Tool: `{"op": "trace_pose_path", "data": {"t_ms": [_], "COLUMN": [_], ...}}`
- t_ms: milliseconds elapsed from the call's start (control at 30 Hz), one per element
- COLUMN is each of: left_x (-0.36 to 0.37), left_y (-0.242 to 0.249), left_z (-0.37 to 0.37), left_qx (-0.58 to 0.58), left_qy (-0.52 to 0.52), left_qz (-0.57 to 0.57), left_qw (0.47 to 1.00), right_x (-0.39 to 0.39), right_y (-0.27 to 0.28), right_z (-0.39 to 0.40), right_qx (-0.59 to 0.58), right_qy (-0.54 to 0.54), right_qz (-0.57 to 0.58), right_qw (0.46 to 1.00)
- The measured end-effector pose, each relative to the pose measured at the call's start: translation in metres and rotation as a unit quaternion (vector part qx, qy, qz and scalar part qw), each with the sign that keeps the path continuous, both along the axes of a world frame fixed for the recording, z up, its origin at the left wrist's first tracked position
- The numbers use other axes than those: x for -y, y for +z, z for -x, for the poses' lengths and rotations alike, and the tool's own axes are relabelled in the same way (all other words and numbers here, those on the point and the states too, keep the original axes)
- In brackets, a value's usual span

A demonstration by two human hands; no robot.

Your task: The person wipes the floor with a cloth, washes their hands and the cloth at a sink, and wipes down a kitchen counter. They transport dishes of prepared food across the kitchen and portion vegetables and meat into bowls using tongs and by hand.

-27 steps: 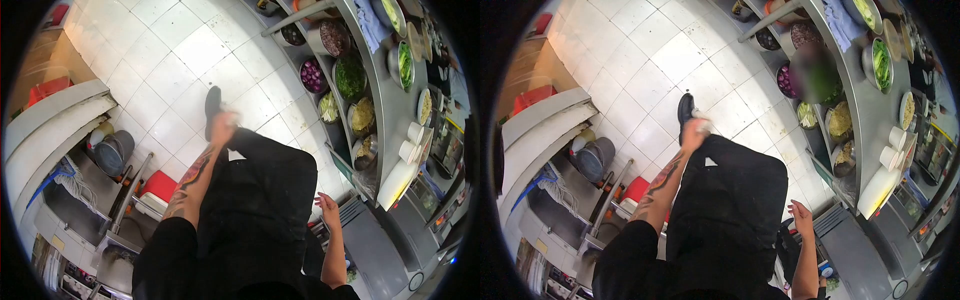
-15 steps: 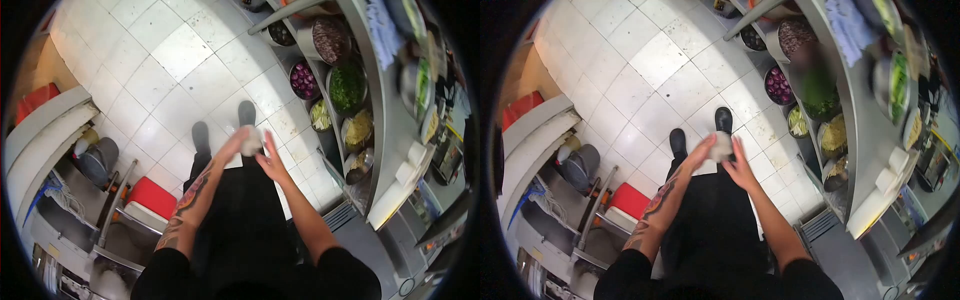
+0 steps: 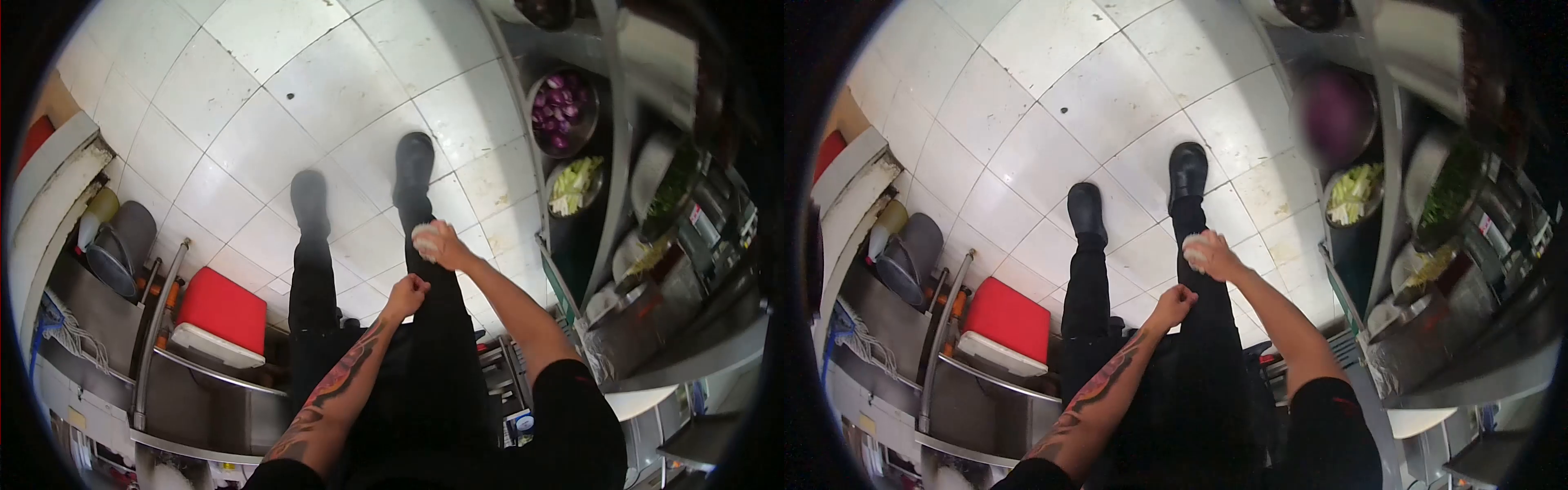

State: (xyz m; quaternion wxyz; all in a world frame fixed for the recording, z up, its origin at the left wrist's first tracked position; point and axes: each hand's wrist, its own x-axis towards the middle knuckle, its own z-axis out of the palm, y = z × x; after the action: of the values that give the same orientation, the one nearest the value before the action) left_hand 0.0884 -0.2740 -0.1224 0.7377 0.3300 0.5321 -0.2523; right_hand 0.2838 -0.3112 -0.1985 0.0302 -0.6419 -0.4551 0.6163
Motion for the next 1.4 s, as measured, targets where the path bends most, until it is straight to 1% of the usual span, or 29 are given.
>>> {"op": "trace_pose_path", "data": {"t_ms": [67, 100, 133, 167, 233, 267, 333, 400, 433, 467, 500, 533, 567, 600, 633, 667, 700, 733, 800, 867, 900, 933, 967, 1033, 1067, 1133, 1200, 1267, 1400], "left_x": [-0.011, -0.02, -0.032, -0.041, -0.055, -0.055, -0.062, -0.072, -0.059, -0.057, -0.088, -0.096, -0.112, -0.157, -0.188, -0.215, -0.242, -0.261, -0.253, -0.22, -0.206, -0.191, -0.178, -0.166, -0.175, -0.179, -0.193, -0.215, -0.176], "left_y": [0.003, 0.008, 0.013, 0.023, 0.037, 0.034, 0.031, 0.009, -0.026, -0.051, -0.065, -0.103, -0.129, -0.142, -0.151, -0.149, -0.146, -0.141, -0.154, -0.171, -0.174, -0.184, -0.202, -0.241, -0.246, -0.255, -0.248, -0.255, -0.247], "left_z": [0.005, 0.003, 0.004, 0.005, 0.0, -0.003, -0.009, -0.004, 0.008, 0.015, 0.019, 0.027, 0.031, 0.021, 0.028, 0.04, 0.052, 0.062, 0.079, 0.092, 0.098, 0.11, 0.13, 0.186, 0.194, 0.206, 0.189, 0.184, 0.203], "left_qx": [0.021, 0.067, 0.111, 0.123, 0.134, 0.133, 0.154, 0.165, 0.18, 0.194, 0.141, 0.148, 0.117, 0.109, 0.124, 0.116, 0.108, 0.08, 0.079, 0.142, 0.195, 0.192, 0.186, 0.169, 0.134, 0.001, -0.146, -0.094, 0.03], "left_qy": [0.026, 0.063, 0.094, 0.094, 0.07, 0.061, 0.048, 0.0, 0.036, 0.071, 0.015, 0.048, 0.045, 0.176, 0.089, 0.078, 0.067, 0.126, 0.057, -0.157, -0.187, -0.294, -0.398, -0.401, -0.399, -0.236, -0.085, -0.099, -0.173], "left_qz": [0.03, 0.113, 0.193, 0.186, 0.193, 0.192, 0.149, 0.086, 0.01, -0.062, -0.223, -0.377, -0.411, -0.37, -0.489, -0.47, -0.452, -0.296, -0.31, -0.421, -0.54, -0.549, -0.552, -0.552, -0.5, -0.515, -0.563, -0.578, -0.54], "left_qw": [0.999, 0.989, 0.97, 0.97, 0.97, 0.97, 0.976, 0.983, 0.983, 0.976, 0.964, 0.913, 0.903, 0.906, 0.859, 0.871, 0.883, 0.944, 0.946, 0.882, 0.797, 0.758, 0.708, 0.711, 0.756, 0.824, 0.809, 0.804, 0.823], "right_x": [0.004, -0.036, -0.062, -0.1, -0.143, -0.141, -0.105, -0.03, 0.075, 0.06, -0.006, -0.085, -0.107, -0.123, -0.165, -0.214, -0.231, -0.246, -0.245, -0.208, -0.19, -0.171, -0.158, -0.142, -0.14, -0.121, -0.119, -0.131, -0.157], "right_y": [-0.093, -0.098, -0.12, -0.137, -0.148, -0.154, -0.174, -0.186, -0.277, -0.244, -0.192, -0.129, -0.123, -0.135, -0.095, -0.046, -0.026, -0.012, -0.012, -0.027, -0.03, -0.027, -0.021, 0.0, 0.007, 0.014, 0.018, 0.022, 0.018], "right_z": [0.004, -0.006, -0.008, 0.001, 0.016, 0.016, 0.01, 0.008, 0.007, 0.006, 0.012, 0.018, 0.035, 0.079, 0.104, 0.112, 0.115, 0.119, 0.121, 0.106, 0.092, 0.074, 0.057, 0.025, 0.007, -0.031, -0.049, -0.04, -0.003], "right_qx": [0.061, 0.134, 0.246, 0.295, 0.362, 0.358, 0.349, 0.287, 0.188, 0.258, 0.246, 0.233, 0.134, -0.236, -0.322, -0.401, -0.393, -0.394, -0.392, -0.216, -0.165, -0.11, -0.096, -0.053, -0.024, 0.006, 0.051, 0.053, -0.021], "right_qy": [0.096, 0.146, 0.14, -0.025, -0.307, -0.309, -0.102, -0.054, -0.186, -0.24, -0.267, -0.294, -0.316, -0.48, -0.548, -0.605, -0.602, -0.562, -0.522, -0.361, -0.274, -0.182, -0.208, -0.249, -0.264, -0.25, -0.228, -0.232, -0.24], "right_qz": [-0.017, 0.038, 0.002, 0.039, -0.107, -0.111, -0.195, 0.123, 0.105, 0.231, 0.213, 0.195, 0.167, 0.238, 0.244, 0.245, 0.25, 0.254, 0.254, 0.309, 0.233, 0.156, 0.181, 0.246, 0.283, 0.293, 0.279, 0.266, 0.243], "right_qw": [0.993, 0.98, 0.959, 0.954, 0.874, 0.874, 0.911, 0.948, 0.959, 0.907, 0.907, 0.906, 0.924, 0.811, 0.732, 0.643, 0.648, 0.681, 0.714, 0.853, 0.918, 0.965, 0.957, 0.935, 0.922, 0.923, 0.931, 0.934, 0.94]}}
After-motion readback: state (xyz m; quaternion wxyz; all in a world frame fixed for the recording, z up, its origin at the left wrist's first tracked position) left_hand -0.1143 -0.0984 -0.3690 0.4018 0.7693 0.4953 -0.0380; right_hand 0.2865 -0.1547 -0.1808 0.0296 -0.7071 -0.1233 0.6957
